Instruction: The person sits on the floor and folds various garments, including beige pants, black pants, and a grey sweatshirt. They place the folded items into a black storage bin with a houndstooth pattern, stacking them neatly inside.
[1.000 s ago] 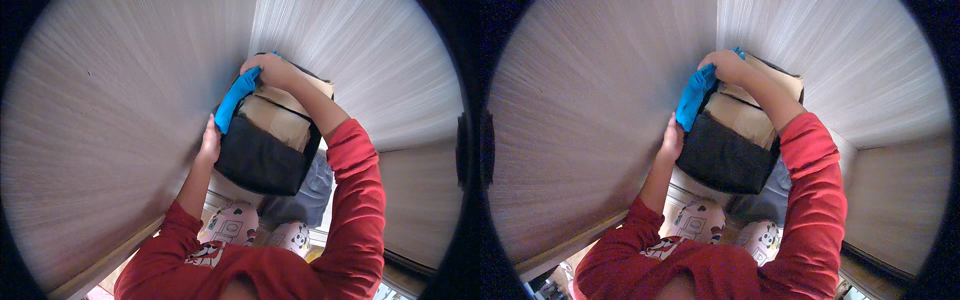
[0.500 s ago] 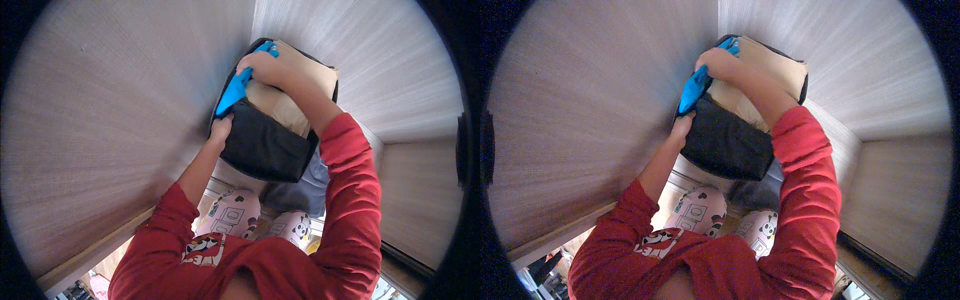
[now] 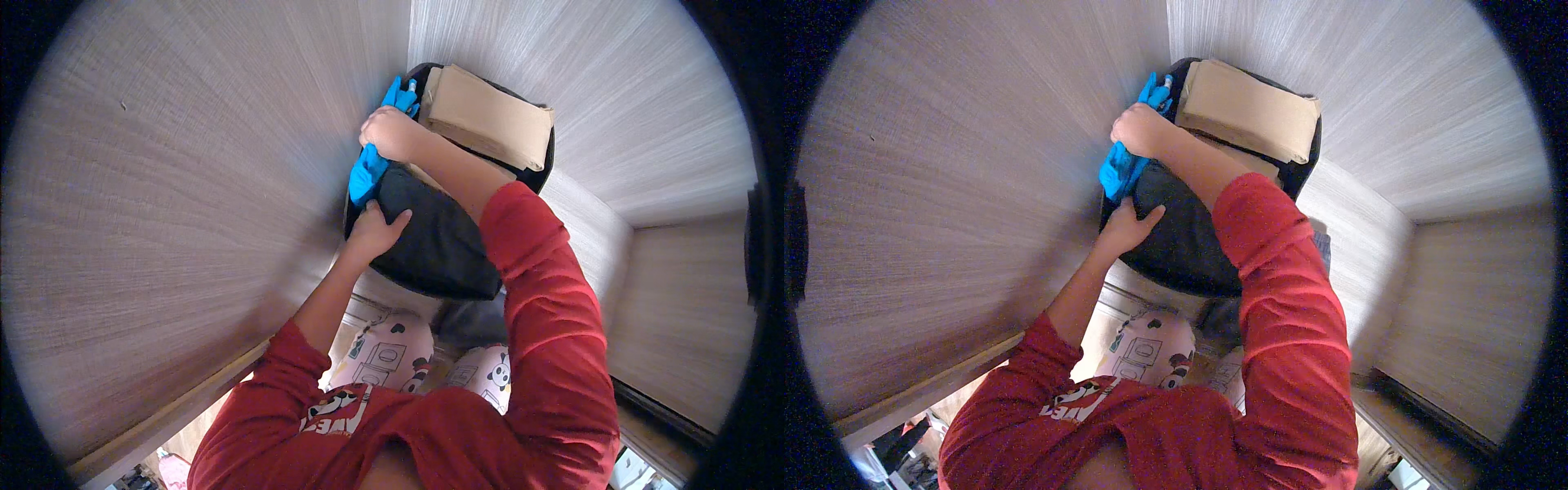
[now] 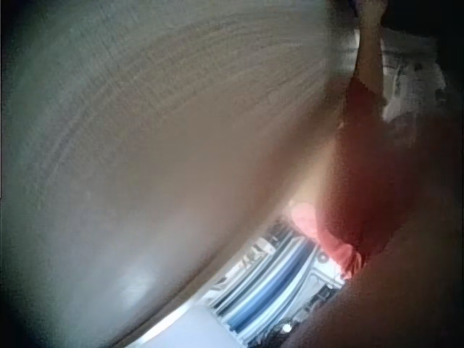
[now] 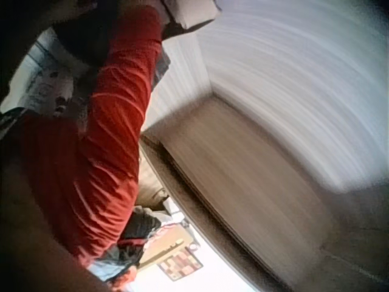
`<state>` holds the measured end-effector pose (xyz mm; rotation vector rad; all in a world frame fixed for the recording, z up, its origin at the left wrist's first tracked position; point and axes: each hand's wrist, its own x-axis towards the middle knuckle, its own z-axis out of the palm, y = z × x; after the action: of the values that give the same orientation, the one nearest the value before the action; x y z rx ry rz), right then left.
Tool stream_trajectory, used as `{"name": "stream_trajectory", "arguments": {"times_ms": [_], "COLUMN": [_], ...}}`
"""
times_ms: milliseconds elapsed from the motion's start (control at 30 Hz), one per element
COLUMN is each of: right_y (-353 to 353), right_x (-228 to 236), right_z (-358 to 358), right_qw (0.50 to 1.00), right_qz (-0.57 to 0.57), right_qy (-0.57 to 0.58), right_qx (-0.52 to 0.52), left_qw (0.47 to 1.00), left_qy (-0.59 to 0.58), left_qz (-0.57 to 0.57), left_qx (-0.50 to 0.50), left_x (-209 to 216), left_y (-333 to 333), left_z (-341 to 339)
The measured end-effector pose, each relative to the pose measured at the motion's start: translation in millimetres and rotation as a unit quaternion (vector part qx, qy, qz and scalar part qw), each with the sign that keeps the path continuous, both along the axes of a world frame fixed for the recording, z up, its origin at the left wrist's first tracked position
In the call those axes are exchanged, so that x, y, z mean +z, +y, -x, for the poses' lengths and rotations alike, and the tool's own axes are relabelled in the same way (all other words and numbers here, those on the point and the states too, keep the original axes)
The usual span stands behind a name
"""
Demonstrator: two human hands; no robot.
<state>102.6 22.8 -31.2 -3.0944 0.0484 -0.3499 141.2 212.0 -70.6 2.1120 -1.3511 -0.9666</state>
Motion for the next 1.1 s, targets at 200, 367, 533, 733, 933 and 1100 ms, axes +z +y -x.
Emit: {"name": "stream_trajectory", "arguments": {"times_ms": [200, 367, 533, 733, 933, 1100], "right_y": [12, 27, -1, -25, -37, -23], "right_x": [19, 24, 24, 47, 3, 26], "right_z": [2, 23, 38, 17, 11, 2], "right_qw": [0.976, 0.973, 0.89, 0.566, 0.688, 0.748], "right_qz": [-0.041, 0.065, -0.019, -0.659, -0.513, -0.369], "right_qy": [0.179, 0.17, -0.044, 0.004, -0.015, -0.158], "right_qx": [-0.114, -0.142, -0.454, -0.496, -0.513, -0.529], "left_qw": [0.999, 0.995, 0.997, 0.994, 0.987, 0.974], "left_qy": [0.008, 0.099, -0.017, 0.028, 0.101, 0.14], "left_qz": [-0.047, -0.021, -0.052, 0.072, 0.034, 0.104], "left_qx": [0.006, 0.02, -0.06, 0.081, 0.118, 0.142], "left_x": [16, 9, 35, 37, 0, -44], "left_y": [11, -19, -13, 29, -13, -51], "left_z": [4, -9, -10, -14, -12, -22]}}
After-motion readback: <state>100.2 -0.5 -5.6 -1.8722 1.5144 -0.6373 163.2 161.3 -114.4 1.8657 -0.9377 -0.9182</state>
